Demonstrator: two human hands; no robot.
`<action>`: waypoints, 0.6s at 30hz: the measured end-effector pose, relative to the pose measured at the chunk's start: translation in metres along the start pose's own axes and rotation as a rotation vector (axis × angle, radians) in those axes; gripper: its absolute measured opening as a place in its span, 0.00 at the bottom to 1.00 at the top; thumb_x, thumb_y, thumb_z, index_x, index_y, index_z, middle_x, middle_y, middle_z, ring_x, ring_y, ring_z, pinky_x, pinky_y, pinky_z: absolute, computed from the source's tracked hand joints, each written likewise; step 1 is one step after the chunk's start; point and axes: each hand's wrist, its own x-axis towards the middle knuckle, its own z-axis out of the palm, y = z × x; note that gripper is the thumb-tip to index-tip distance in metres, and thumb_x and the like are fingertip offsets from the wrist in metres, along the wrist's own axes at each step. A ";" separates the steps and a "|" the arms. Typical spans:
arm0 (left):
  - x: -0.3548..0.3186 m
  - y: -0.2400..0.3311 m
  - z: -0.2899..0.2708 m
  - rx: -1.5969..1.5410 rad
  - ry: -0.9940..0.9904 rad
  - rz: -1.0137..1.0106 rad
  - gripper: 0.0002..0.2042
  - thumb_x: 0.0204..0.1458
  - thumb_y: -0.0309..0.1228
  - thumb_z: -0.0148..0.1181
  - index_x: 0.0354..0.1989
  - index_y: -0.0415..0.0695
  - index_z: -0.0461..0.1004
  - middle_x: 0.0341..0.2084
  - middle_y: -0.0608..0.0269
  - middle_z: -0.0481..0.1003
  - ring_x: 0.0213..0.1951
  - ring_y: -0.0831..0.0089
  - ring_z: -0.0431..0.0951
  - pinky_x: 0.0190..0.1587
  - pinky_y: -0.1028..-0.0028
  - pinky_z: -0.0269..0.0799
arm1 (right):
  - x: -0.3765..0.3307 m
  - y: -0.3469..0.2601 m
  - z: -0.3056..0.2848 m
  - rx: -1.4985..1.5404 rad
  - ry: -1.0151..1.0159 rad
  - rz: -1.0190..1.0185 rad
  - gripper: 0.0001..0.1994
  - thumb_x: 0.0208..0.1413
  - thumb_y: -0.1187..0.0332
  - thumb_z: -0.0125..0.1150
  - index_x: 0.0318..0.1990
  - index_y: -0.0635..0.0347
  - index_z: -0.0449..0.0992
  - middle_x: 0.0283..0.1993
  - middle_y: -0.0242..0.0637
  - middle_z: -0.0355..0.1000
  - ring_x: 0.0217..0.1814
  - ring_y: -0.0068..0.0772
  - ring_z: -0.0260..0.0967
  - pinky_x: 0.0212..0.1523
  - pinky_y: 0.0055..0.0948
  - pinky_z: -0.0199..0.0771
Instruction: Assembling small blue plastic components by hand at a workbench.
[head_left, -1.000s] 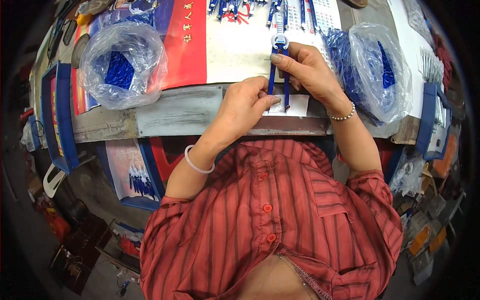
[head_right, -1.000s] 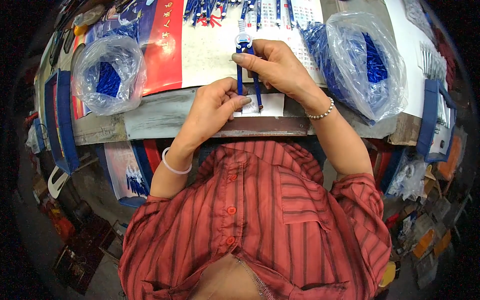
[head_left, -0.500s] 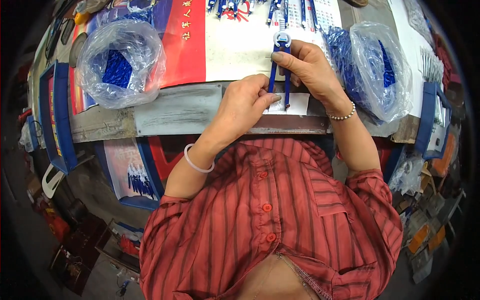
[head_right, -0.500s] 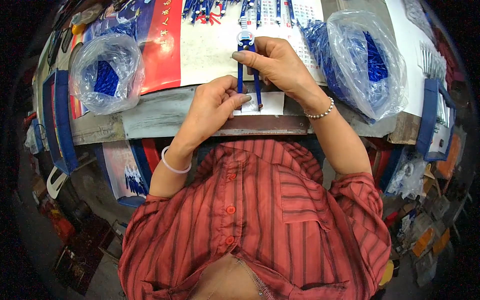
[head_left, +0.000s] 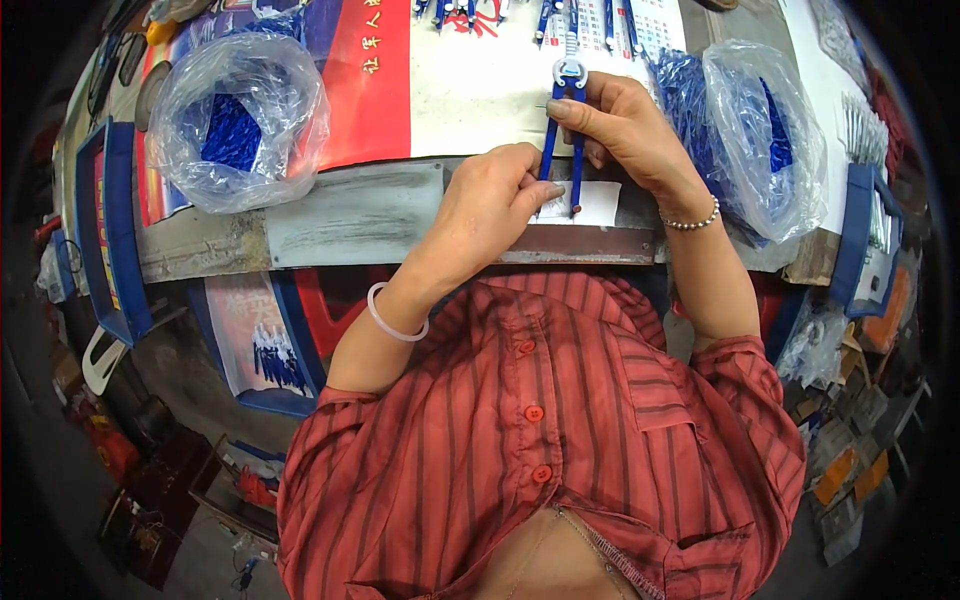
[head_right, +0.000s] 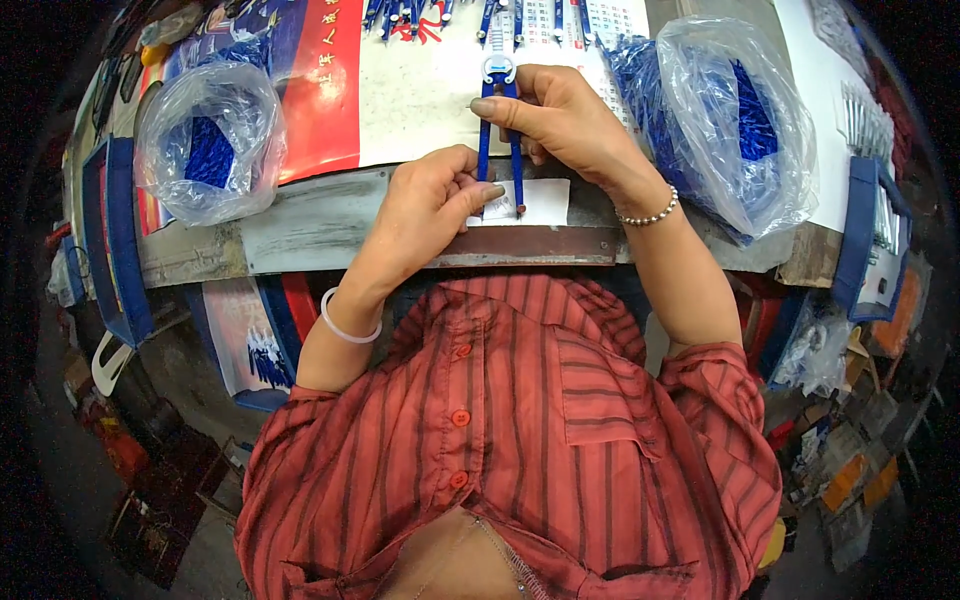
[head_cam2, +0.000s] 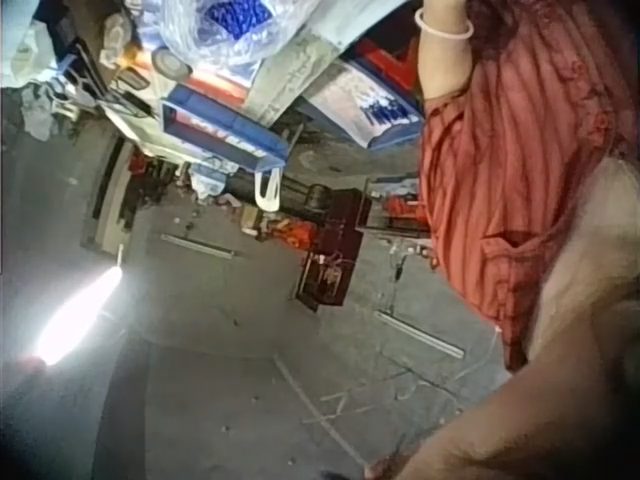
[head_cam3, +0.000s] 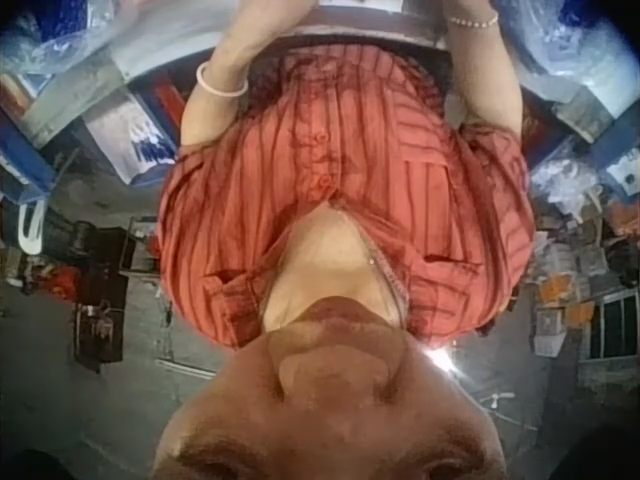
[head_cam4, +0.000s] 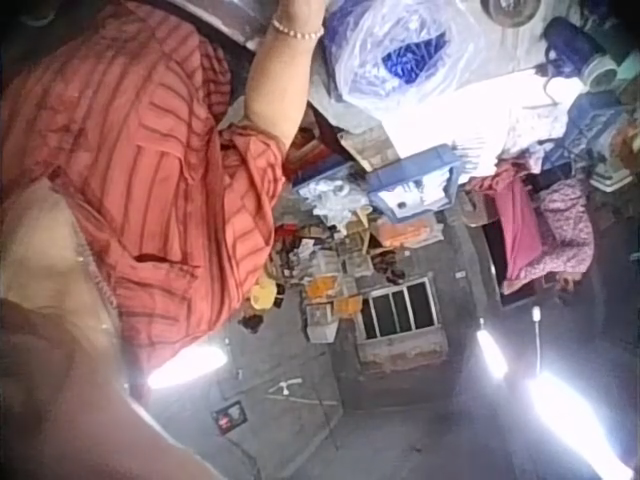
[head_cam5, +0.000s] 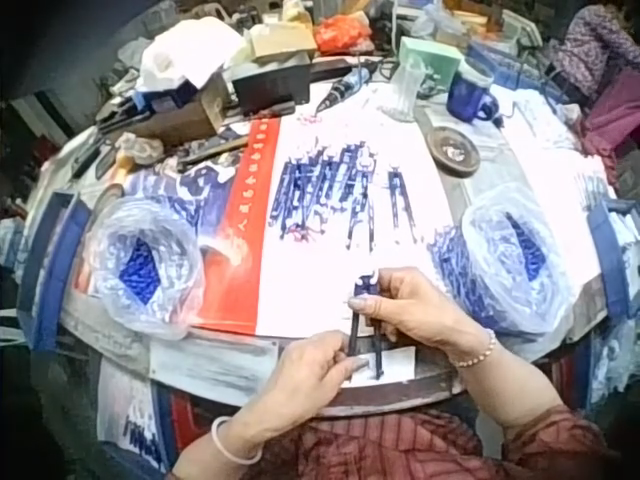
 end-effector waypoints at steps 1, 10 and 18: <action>0.000 0.000 0.001 0.000 0.013 0.013 0.10 0.45 0.28 0.62 0.25 0.35 0.68 0.20 0.50 0.70 0.26 0.53 0.72 0.29 0.62 0.66 | 0.000 0.000 0.000 0.000 0.000 0.001 0.15 0.51 0.58 0.64 0.30 0.63 0.72 0.20 0.27 0.66 0.15 0.13 0.59 0.14 0.14 0.58; -0.003 0.002 0.002 0.039 0.065 0.064 0.09 0.45 0.26 0.61 0.26 0.35 0.68 0.21 0.49 0.70 0.26 0.53 0.73 0.29 0.62 0.66 | -0.001 0.006 0.002 -0.076 0.021 -0.040 0.19 0.54 0.53 0.60 0.24 0.60 0.70 0.16 0.24 0.61 0.14 0.12 0.57 0.13 0.17 0.57; -0.004 0.002 0.002 0.055 0.072 0.082 0.09 0.45 0.26 0.62 0.27 0.35 0.68 0.22 0.48 0.71 0.27 0.52 0.73 0.29 0.62 0.66 | -0.001 0.008 0.005 -0.072 0.058 -0.052 0.14 0.56 0.57 0.59 0.34 0.61 0.73 0.24 0.27 0.68 0.15 0.10 0.57 0.14 0.12 0.56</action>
